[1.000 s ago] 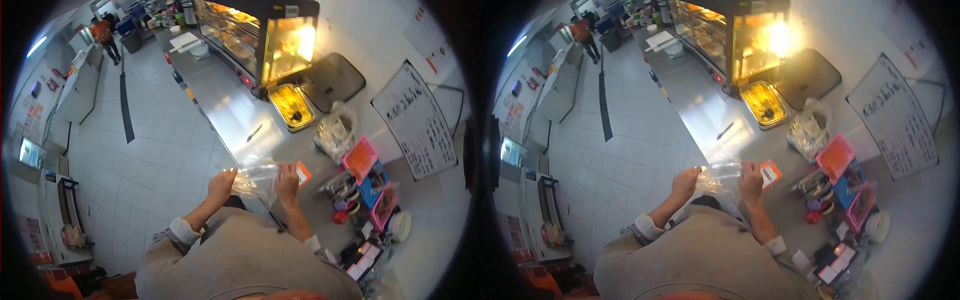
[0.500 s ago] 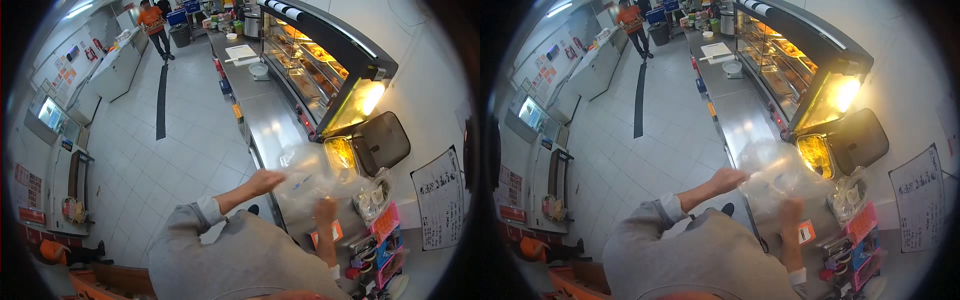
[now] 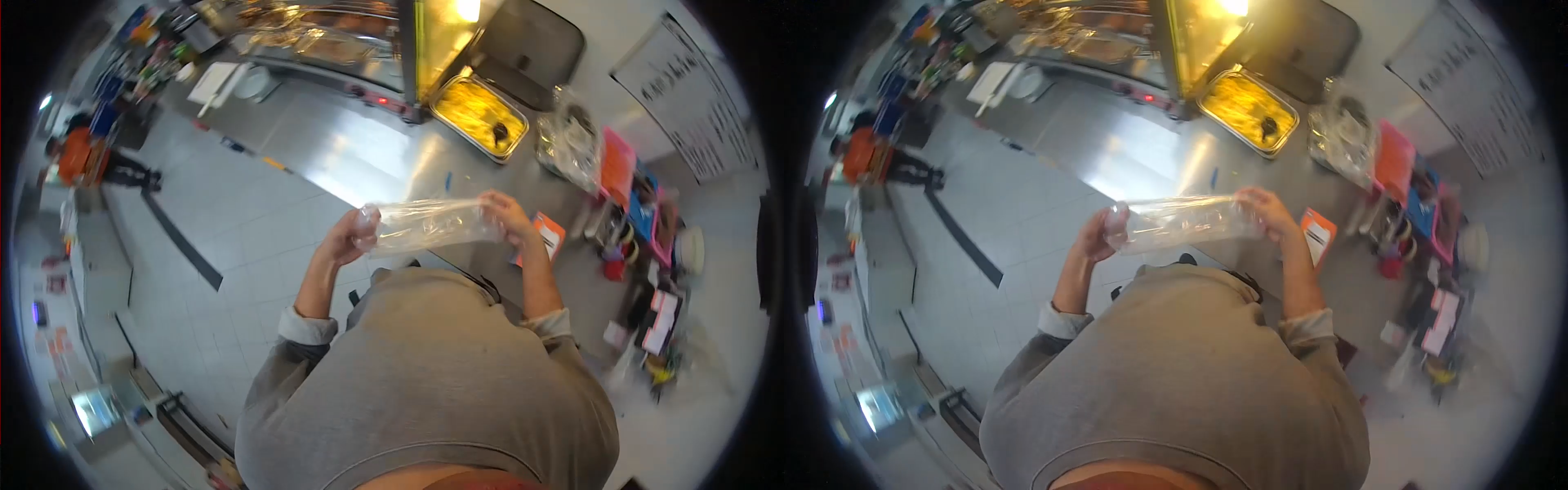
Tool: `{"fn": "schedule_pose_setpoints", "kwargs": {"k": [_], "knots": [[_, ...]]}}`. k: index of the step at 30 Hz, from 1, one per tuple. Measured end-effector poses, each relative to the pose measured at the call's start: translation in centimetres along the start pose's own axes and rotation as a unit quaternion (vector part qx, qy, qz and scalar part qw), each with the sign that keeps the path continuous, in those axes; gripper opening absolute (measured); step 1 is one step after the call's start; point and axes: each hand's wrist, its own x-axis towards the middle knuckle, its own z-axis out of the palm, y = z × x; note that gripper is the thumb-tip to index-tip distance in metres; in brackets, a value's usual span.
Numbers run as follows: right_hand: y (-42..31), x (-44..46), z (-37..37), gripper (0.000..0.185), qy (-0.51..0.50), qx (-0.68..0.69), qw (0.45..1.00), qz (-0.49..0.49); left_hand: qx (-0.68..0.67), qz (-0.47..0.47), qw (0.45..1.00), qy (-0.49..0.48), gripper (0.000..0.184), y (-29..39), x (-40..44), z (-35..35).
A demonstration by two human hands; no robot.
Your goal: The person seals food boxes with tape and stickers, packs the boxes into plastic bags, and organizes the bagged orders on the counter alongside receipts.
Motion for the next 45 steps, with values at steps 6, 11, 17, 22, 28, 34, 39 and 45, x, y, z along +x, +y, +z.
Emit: {"fn": "schedule_pose_setpoints", "kwargs": {"k": [6,11,17,22,28,34,39,45], "knots": [[6.6,-3.7,-6.9,0.08,0.359,-0.289,0.873,-0.162,0.219,-0.041,0.949,0.222,0.026,-1.6,4.2,4.1],[11.9,-3.5,-4.8,0.114,0.649,-0.303,0.673,0.186,0.181,-0.109,0.959,0.19,0.031,-3.8,8.2,5.9],[5.0,-10.5,-3.8,0.107,0.637,-0.404,0.641,-0.138,-0.052,-0.237,0.953,0.182,0.031,-4.6,12.5,12.8],[0.3,-13.9,-0.4,0.096,0.441,-0.395,0.625,-0.508,-0.175,-0.313,0.93,0.088,0.038,-11.0,17.6,14.5],[6.7,-11.0,-3.3,0.098,0.144,-0.457,0.744,-0.466,0.049,-0.294,0.951,-0.082,0.05,-9.9,19.6,11.7],[8.2,-13.1,-7.3,0.094,0.187,-0.71,0.667,-0.123,0.341,-0.226,0.911,0.044,0.045,-18.7,16.3,14.2],[8.6,-13.0,-6.8,0.087,0.125,-0.785,0.592,-0.136,0.382,0.175,0.875,0.239,0.031,-19.3,17.0,16.9],[7.3,-12.1,-7.6,0.08,0.217,-0.794,0.551,-0.138,0.54,0.005,0.837,0.095,0.029,-18.4,12.4,19.9]]}}
